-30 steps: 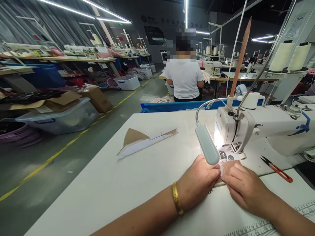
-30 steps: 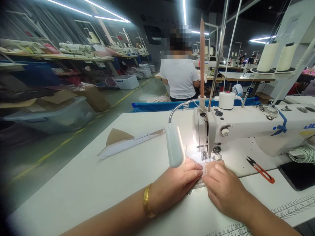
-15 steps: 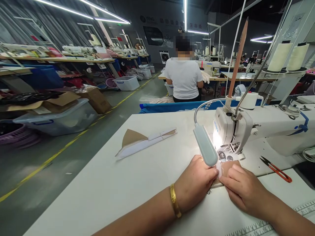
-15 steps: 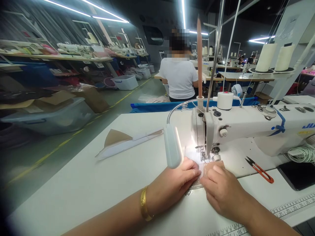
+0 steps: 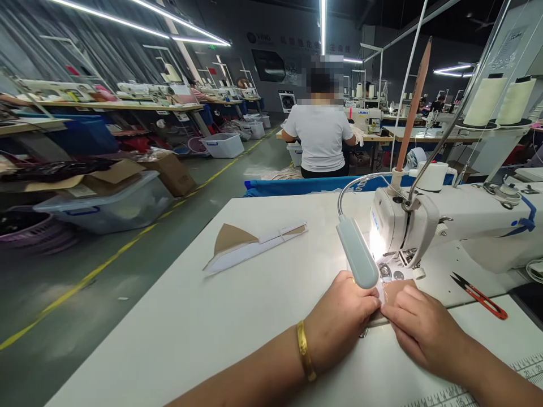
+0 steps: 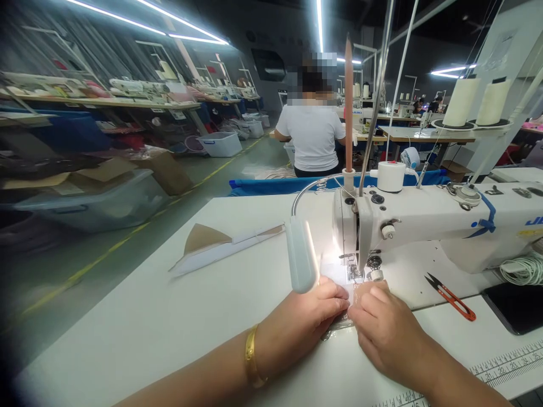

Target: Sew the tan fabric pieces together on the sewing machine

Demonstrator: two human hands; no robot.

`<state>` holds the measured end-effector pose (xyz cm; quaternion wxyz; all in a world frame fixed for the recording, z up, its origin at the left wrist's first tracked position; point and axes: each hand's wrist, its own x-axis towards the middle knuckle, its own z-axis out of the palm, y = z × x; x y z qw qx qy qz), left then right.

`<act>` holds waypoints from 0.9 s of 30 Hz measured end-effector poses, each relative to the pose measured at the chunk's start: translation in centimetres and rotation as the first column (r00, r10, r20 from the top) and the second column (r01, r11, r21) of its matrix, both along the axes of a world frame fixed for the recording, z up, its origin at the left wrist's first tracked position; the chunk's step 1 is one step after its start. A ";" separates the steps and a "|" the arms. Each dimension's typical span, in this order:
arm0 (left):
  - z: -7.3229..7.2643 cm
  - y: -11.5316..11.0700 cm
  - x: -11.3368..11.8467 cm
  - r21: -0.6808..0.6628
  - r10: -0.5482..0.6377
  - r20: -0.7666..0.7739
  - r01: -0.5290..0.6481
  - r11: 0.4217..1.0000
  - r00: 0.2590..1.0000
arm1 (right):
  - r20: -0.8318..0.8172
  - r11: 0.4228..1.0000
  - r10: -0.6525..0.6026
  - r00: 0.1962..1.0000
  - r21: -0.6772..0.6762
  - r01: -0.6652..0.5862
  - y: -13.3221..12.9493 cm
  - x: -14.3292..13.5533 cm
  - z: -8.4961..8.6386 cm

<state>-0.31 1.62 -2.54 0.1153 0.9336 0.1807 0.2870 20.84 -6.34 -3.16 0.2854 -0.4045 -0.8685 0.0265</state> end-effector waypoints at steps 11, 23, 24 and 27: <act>0.7 0.8 0.1 0.020 0.034 -0.044 -0.033 0.999 0.998 | -0.019 0.996 -0.082 0.996 0.039 0.083 0.6 -0.3 0.1; 0.9 0.6 0.1 0.083 0.032 -0.040 -0.028 0.996 0.999 | -0.027 0.992 -0.126 0.992 0.023 0.126 0.3 0.0 -0.2; 0.8 0.6 0.1 0.093 0.031 -0.039 -0.027 0.995 0.999 | -0.028 0.990 -0.140 0.990 0.015 0.141 0.3 0.1 -0.2; 0.8 0.4 0.1 0.116 0.027 -0.044 -0.022 0.993 0.999 | -0.024 0.987 -0.160 0.987 -0.003 0.160 0.4 0.2 -0.3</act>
